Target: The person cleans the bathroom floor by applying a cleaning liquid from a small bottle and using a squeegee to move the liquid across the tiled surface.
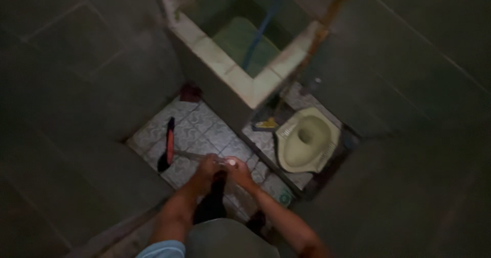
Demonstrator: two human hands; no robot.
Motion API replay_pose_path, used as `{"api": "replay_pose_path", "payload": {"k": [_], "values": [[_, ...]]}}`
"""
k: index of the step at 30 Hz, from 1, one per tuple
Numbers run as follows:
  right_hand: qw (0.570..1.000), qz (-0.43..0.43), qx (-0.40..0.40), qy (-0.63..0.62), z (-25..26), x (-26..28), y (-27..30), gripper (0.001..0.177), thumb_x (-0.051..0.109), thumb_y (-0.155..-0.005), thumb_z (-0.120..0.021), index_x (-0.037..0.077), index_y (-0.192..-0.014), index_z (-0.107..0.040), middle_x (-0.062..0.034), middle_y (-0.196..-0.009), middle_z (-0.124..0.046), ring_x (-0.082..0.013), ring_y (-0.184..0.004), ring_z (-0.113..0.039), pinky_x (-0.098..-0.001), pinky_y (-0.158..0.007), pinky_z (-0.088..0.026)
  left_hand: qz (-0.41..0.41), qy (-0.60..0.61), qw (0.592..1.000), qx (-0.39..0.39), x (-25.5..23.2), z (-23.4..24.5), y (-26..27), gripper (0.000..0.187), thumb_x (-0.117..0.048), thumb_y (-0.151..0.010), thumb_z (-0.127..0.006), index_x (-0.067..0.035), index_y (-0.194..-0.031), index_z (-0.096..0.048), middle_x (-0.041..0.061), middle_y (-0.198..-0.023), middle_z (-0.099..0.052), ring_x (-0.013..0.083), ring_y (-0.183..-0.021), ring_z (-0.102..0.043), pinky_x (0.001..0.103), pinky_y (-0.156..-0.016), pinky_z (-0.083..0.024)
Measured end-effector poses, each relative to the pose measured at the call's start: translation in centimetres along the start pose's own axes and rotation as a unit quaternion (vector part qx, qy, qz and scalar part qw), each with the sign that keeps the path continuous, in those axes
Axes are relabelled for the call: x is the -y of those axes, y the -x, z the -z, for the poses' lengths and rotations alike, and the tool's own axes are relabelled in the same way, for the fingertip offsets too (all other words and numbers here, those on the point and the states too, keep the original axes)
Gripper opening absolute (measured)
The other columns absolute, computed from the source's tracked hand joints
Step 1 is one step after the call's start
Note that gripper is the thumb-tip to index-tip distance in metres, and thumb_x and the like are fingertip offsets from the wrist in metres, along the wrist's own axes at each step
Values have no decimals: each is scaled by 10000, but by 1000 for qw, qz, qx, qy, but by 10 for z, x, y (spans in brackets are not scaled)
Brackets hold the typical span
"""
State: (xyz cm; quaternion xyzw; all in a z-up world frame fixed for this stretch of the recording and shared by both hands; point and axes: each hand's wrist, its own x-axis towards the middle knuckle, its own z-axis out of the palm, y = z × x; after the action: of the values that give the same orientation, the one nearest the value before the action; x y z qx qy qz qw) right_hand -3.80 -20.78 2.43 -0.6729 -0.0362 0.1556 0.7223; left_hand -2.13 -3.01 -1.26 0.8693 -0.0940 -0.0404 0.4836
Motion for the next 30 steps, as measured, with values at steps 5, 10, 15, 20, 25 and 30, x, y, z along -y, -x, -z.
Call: {"api": "replay_pose_path", "payload": {"k": [5, 10, 15, 20, 25, 30], "values": [[986, 1, -124, 111, 94, 12, 58, 216, 129, -971, -627, 36, -1145, -716, -52, -802, -678, -111, -714, -627, -306, -631, -522, -49, -28, 992, 114, -56, -77, -8, 225, -259, -933, -608, -108, -1097, -634, 183, -1027, -633, 398, -966, -628, 491, -825, -511], [965, 51, -64, 249, 162, 35, 110, 150, 87, -926, -605, 31, -1053, -662, -116, -868, -676, -245, -804, -656, -368, -693, -522, -85, -145, 937, 306, -99, -99, -11, 304, -273, -922, -610, -159, -1200, -658, 151, -1104, -639, 397, -1000, -638, 507, -816, -517], [948, 50, -22, 315, 170, 60, 115, 200, 115, -899, -601, 51, -1080, -654, -187, -968, -656, -366, -918, -676, -406, -801, -525, -84, -164, 929, 321, -106, -91, -16, 294, -363, -953, -619, -168, -1167, -671, 117, -1170, -676, 362, -1047, -653, 493, -847, -524], [949, 50, 34, 309, 121, 54, 55, 231, 195, -950, -633, 65, -1139, -663, -186, -1009, -679, -364, -919, -684, -426, -785, -535, -67, -219, 948, 219, -64, -32, -18, 202, -260, -978, -558, -134, -1077, -681, 124, -1113, -706, 370, -1029, -672, 510, -870, -515], [899, 174, 112, 385, 33, 36, -22, 271, 246, -978, -624, 118, -1201, -709, -190, -1089, -727, -416, -989, -671, -491, -829, -529, -164, -111, 979, -55, -1, 59, 5, 203, -204, -950, -573, -86, -1094, -655, 174, -1060, -698, 406, -1005, -671, 507, -893, -537], [908, 147, 136, 368, -35, 49, -58, 284, 289, -1053, -538, 119, -1216, -696, -191, -1023, -717, -406, -971, -670, -499, -845, -536, 120, -203, 969, -70, 15, 93, 5, 323, -213, -964, -557, -51, -1236, -619, 211, -1177, -669, 432, -1115, -633, 517, -944, -514]]}}
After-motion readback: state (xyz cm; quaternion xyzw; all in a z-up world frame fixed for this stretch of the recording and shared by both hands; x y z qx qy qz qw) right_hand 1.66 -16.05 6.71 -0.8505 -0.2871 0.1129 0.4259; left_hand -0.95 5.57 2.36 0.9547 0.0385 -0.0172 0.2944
